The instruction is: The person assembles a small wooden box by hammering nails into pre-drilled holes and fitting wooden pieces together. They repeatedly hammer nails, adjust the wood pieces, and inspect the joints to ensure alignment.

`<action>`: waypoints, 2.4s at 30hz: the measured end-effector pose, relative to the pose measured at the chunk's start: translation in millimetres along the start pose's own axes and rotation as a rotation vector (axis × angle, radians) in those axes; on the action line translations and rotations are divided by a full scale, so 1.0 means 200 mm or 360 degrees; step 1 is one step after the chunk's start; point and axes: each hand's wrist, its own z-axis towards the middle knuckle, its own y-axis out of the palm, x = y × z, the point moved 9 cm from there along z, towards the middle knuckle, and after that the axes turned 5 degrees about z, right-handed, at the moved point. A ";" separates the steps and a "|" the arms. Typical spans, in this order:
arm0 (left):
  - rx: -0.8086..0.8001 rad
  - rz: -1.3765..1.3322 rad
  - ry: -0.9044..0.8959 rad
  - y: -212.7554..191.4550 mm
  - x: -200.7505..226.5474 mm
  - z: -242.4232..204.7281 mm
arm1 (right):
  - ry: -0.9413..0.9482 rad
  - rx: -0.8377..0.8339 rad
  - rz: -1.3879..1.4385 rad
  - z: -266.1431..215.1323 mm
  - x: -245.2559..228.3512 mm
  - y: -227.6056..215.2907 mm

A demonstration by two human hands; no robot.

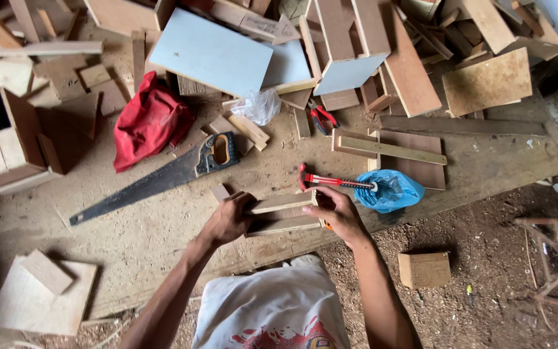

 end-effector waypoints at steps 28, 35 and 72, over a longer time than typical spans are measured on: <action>0.0571 0.0398 -0.0596 0.07 -0.49 0.57 | -0.0780 -0.0238 -0.0912 1.03 0.60 0.12; 0.1261 0.0499 -0.1312 0.06 -0.67 0.01 | -0.0221 0.0053 -0.0570 0.80 0.82 -0.21; 0.1161 -0.2110 -0.0765 0.49 -0.72 0.24 | -0.0124 -0.0352 -0.1198 1.05 0.87 0.23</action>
